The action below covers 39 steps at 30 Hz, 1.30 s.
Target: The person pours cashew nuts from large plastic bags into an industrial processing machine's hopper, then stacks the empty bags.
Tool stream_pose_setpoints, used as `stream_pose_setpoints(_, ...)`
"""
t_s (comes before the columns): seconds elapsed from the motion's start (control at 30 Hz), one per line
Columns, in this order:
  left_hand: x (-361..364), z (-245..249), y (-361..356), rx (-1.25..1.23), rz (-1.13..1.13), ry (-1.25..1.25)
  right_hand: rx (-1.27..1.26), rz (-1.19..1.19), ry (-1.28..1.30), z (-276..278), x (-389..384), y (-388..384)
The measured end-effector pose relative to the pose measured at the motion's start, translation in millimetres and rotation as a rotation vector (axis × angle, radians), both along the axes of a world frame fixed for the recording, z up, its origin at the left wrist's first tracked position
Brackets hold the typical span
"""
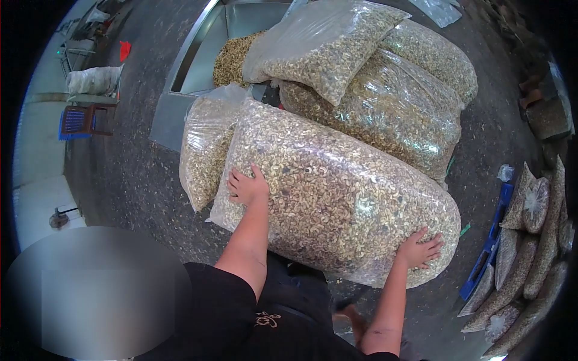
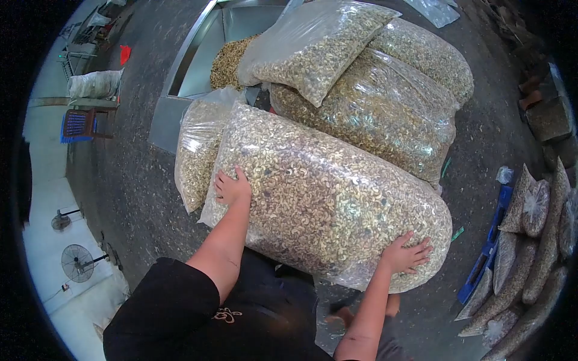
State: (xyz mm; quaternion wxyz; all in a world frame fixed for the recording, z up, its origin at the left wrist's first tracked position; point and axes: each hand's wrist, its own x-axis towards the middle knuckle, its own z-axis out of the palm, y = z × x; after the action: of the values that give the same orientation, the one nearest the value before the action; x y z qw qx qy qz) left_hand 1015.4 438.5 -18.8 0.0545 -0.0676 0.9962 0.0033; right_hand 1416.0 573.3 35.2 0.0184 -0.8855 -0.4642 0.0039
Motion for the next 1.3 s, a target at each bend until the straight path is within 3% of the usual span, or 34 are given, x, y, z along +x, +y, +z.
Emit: stream_pose_setpoints(1.3,0.2,0.3,-0.8,0.012,-0.014,0.042,-0.035,0.001,-0.03,1.3,-1.6,0.1)
